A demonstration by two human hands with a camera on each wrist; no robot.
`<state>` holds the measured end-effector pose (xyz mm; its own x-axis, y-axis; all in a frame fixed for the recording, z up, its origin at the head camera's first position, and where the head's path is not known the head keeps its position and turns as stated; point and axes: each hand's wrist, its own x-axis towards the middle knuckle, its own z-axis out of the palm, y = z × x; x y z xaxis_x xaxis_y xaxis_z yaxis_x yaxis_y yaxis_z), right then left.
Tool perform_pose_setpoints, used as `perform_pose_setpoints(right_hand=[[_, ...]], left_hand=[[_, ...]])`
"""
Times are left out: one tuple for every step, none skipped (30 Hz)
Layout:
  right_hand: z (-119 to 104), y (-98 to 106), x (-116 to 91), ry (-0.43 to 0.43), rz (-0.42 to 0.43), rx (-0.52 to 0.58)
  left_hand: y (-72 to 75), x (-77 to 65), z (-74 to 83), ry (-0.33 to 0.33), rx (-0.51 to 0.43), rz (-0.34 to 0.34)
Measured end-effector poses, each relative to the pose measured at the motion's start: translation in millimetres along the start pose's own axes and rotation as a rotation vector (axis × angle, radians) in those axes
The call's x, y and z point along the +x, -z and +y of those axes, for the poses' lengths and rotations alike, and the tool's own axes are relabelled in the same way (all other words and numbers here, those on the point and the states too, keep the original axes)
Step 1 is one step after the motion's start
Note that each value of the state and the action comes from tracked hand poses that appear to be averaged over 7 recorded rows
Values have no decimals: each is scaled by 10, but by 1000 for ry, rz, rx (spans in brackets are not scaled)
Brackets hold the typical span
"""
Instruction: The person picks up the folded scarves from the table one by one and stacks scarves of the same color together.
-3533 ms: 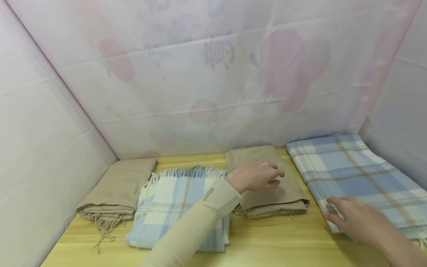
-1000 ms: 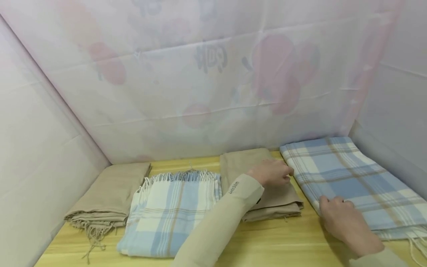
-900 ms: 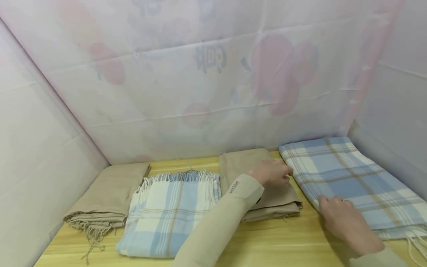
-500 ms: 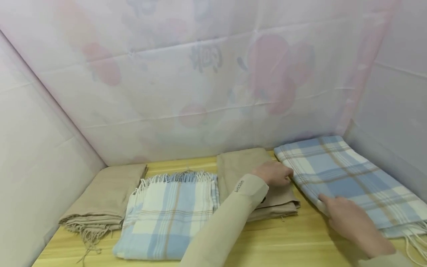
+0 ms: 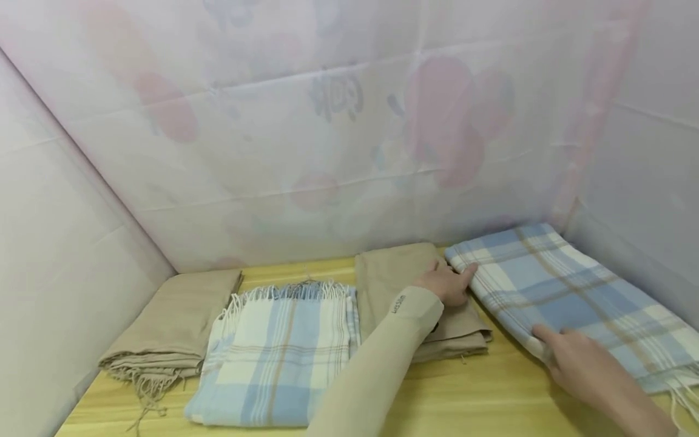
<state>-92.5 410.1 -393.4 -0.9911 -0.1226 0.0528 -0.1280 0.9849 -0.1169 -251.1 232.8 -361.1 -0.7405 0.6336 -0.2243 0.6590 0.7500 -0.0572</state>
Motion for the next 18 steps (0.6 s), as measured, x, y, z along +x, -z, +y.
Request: perform_pose_setpoints(right_hand=[[-4, 0, 0, 4, 12, -8], [-8, 1, 3, 9, 24, -12], [-11, 3, 5, 13, 33, -18], [-13, 2, 6, 18, 39, -19], [-16, 2, 6, 22, 41, -18], [-18, 0, 5, 23, 35, -16], [-20, -3, 2, 22, 26, -13], [-19, -8, -2, 22, 17, -7], [-17, -14, -4, 17, 11, -6], [-13, -21, -5, 14, 5, -2], [-6, -26, -7, 8, -2, -4], [5, -32, -13, 4, -4, -7], [17, -38, -21, -1, -6, -10], [31, -45, -29, -5, -8, -16], [46, -52, -40, -8, -5, -25], [60, -56, -52, -7, -3, -32], [68, -59, -67, -10, -2, -38], [70, -56, -80, -14, -10, -39]], left_hand=[[-8, 6, 1, 9, 14, 14], [-16, 17, 3, 16, 30, 28], [-26, 35, 5, 21, 48, 50], [-35, 53, 5, 24, 66, 74], [-46, 77, 7, 25, 82, 99], [-57, 99, 6, 24, 107, 127], [-65, 118, 5, 17, 123, 163], [-72, 146, 6, 9, 143, 199], [-74, 174, 9, 2, 163, 240], [-71, 199, 14, -2, 177, 275], [-62, 223, 23, -9, 187, 310], [-50, 241, 34, -14, 198, 349], [-37, 262, 50, -18, 200, 384], [-24, 281, 69, -19, 205, 412], [-14, 298, 89, -20, 206, 442], [-6, 310, 108, -19, 211, 471], [-2, 323, 125, -19, 217, 507], [-5, 336, 136, -20, 231, 548]])
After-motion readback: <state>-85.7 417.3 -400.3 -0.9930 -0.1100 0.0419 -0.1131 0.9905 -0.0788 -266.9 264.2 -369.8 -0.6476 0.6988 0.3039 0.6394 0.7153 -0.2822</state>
